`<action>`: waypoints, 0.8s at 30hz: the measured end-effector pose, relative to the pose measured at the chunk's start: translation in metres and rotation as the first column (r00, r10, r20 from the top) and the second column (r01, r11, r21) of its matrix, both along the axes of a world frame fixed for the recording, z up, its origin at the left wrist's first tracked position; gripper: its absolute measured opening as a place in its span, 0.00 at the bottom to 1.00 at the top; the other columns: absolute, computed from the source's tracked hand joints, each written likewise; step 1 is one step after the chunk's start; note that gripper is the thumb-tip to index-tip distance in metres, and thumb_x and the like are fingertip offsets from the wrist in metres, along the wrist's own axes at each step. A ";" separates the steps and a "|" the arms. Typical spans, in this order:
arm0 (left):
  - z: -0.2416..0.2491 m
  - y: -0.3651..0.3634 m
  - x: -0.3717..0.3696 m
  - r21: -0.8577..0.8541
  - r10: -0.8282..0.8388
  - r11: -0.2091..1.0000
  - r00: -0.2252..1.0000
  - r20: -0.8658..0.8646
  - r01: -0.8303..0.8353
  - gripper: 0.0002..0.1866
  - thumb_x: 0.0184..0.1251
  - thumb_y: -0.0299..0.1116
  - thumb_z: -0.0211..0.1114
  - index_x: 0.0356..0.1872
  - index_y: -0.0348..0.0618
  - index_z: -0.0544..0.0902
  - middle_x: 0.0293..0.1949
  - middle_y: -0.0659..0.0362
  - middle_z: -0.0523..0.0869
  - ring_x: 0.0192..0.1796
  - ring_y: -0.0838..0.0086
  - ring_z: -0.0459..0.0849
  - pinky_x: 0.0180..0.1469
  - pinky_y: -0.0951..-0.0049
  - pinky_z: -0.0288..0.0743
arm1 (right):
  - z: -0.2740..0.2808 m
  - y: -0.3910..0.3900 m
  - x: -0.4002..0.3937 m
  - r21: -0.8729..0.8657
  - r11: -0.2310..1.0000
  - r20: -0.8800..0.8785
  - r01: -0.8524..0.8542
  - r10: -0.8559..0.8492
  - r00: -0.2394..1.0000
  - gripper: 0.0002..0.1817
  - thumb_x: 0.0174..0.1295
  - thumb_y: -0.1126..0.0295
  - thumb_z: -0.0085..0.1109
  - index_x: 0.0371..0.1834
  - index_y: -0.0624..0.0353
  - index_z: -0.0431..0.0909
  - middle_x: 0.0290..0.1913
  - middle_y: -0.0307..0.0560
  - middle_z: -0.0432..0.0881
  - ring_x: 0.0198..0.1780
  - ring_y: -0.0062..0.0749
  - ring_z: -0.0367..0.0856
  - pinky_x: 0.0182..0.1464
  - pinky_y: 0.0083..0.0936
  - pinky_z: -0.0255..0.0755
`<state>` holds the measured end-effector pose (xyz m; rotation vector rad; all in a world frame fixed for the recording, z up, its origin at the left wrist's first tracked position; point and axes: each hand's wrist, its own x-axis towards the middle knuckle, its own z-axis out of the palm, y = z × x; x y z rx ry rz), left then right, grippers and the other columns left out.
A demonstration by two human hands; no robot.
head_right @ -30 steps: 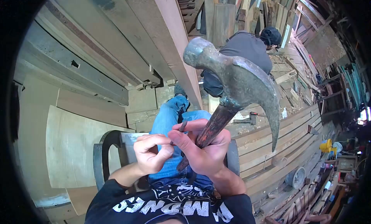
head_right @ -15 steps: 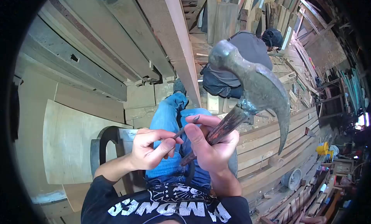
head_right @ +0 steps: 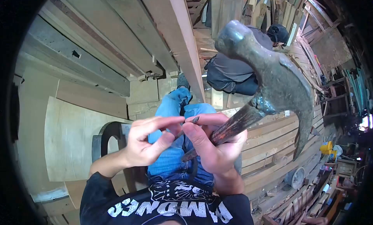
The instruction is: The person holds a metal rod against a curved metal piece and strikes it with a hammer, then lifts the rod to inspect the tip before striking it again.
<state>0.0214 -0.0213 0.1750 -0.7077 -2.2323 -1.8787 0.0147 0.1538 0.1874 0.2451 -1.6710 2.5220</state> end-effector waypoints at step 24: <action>0.016 -0.030 -0.010 -0.325 -0.067 0.946 0.981 -0.184 0.004 0.33 0.50 0.48 0.78 0.55 0.37 0.81 0.56 0.45 0.74 0.51 0.62 0.80 0.50 0.64 0.76 | -0.005 -0.016 -0.003 0.197 0.971 0.113 -0.134 0.113 0.987 0.07 0.52 0.82 0.73 0.32 0.66 0.83 0.15 0.28 0.73 0.18 0.06 0.65 0.20 0.11 0.53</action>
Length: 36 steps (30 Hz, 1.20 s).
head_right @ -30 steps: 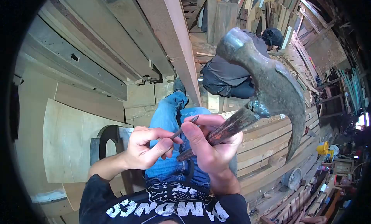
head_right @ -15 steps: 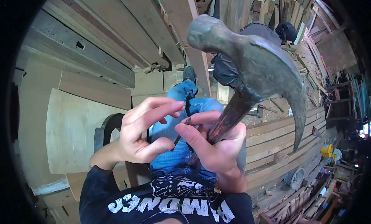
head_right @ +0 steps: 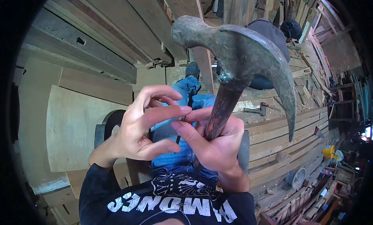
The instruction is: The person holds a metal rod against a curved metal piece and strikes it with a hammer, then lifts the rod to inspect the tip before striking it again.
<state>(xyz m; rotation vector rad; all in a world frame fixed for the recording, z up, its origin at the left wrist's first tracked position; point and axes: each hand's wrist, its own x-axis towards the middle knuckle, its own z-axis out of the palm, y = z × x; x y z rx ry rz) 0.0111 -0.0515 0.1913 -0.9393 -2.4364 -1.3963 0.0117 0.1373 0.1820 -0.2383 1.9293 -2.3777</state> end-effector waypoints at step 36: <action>-0.006 0.000 -0.001 -0.035 0.062 0.997 0.987 -0.146 -0.068 0.31 0.51 0.52 0.76 0.54 0.45 0.83 0.54 0.46 0.75 0.46 0.62 0.82 0.43 0.67 0.78 | 0.002 0.004 -0.003 0.098 0.995 0.050 0.007 -0.012 0.999 0.08 0.51 0.80 0.74 0.29 0.66 0.82 0.16 0.28 0.72 0.18 0.06 0.64 0.20 0.10 0.53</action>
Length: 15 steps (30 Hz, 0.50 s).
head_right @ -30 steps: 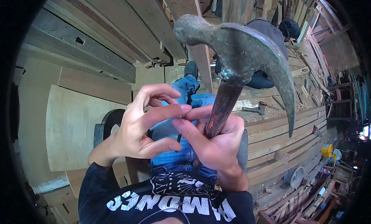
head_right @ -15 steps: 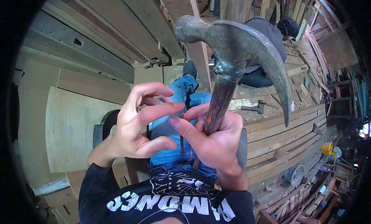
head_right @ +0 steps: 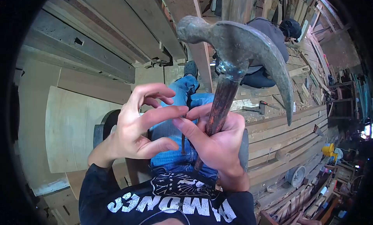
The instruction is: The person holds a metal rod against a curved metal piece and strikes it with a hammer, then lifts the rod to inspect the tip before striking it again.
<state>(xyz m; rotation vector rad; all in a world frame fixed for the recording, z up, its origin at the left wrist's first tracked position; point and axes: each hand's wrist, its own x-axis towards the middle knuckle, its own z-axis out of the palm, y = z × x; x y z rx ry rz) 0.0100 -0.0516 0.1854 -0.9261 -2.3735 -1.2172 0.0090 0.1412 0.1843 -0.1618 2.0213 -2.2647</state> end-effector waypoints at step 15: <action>0.003 0.000 0.001 0.013 0.002 1.000 1.000 0.005 -0.002 0.32 0.50 0.52 0.77 0.53 0.42 0.82 0.54 0.46 0.74 0.46 0.63 0.82 0.44 0.67 0.79 | 0.002 0.000 0.003 -0.020 1.000 0.012 -0.022 0.022 1.000 0.06 0.54 0.79 0.72 0.31 0.67 0.83 0.16 0.28 0.71 0.18 0.07 0.63 0.20 0.12 0.51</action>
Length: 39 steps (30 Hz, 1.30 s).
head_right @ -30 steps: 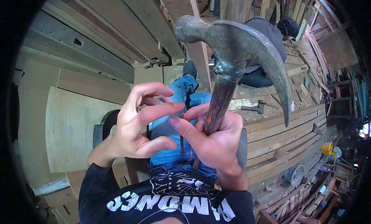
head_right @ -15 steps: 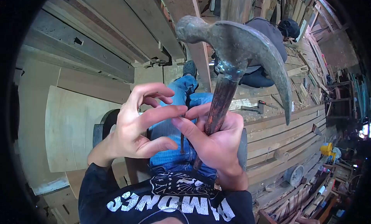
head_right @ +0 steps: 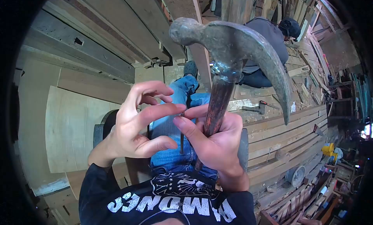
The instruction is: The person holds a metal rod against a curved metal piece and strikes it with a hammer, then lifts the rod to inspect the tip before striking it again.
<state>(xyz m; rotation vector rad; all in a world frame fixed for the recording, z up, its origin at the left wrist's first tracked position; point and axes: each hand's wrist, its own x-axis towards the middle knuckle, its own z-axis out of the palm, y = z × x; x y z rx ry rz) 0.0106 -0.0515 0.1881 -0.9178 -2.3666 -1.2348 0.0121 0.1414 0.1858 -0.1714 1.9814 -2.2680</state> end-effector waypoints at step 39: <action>-0.002 0.001 0.002 0.240 -0.062 0.970 0.991 0.118 0.032 0.12 0.55 0.23 0.73 0.41 0.33 0.85 0.41 0.49 0.83 0.40 0.66 0.85 0.42 0.70 0.80 | -0.001 -0.001 0.001 0.084 0.996 -0.083 -0.033 0.040 0.996 0.07 0.51 0.81 0.73 0.27 0.66 0.81 0.15 0.28 0.71 0.18 0.07 0.65 0.20 0.11 0.56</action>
